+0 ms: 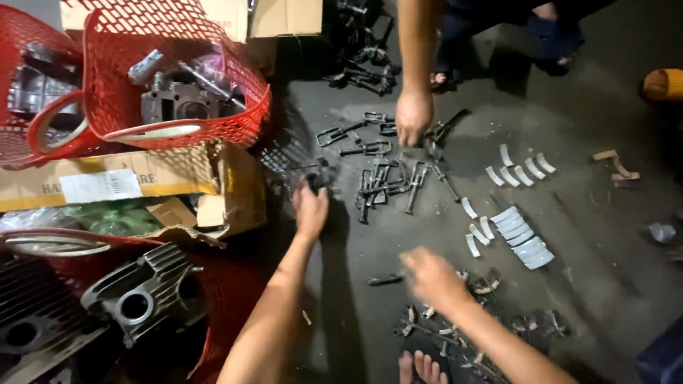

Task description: The person sorts and inspects various motorcycle engine components, including rocker arms and bolts, on the workshop floor.

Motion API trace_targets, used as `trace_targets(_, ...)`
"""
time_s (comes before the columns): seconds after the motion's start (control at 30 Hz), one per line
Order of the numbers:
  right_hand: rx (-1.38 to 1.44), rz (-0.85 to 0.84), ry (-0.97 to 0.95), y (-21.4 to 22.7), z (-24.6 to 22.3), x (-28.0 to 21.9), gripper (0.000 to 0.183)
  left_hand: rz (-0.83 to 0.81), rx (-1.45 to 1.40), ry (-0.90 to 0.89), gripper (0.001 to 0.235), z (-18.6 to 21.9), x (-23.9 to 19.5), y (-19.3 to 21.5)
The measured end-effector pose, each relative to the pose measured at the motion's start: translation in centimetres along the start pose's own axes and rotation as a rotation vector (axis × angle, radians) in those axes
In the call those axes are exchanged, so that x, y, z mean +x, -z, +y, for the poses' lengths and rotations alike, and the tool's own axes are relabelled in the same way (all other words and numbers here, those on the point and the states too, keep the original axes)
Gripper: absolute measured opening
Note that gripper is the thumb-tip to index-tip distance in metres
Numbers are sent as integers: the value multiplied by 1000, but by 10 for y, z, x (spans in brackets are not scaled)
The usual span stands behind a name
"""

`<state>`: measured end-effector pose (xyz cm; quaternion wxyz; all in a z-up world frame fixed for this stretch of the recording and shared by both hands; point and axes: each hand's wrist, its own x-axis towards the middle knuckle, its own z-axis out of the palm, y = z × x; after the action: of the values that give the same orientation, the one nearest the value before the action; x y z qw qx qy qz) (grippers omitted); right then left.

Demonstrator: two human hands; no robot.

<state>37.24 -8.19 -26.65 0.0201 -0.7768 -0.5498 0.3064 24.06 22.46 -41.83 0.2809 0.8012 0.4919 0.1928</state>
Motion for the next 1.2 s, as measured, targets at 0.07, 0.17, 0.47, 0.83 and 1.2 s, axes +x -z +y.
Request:
trace_targets(0.07,127,623,-39,-36,76,-11,35,128,-143,-121,49,-17,-14,5)
trace_targets(0.17,118,864,-433,-25,164,-60,36,58,-320,66,44,0,-38,36)
trace_targets(0.47,230,717,-524,-115,382,-111,46,125,-891,306,36,0,-157,40)
trace_targets(0.83,401,668,-450,-77,358,-112,49,154,-435,91,25,5,-210,62)
trace_targets(1.2,127,610,-358,-51,323,-144,42,103,-442,5,16,10,-208,60)
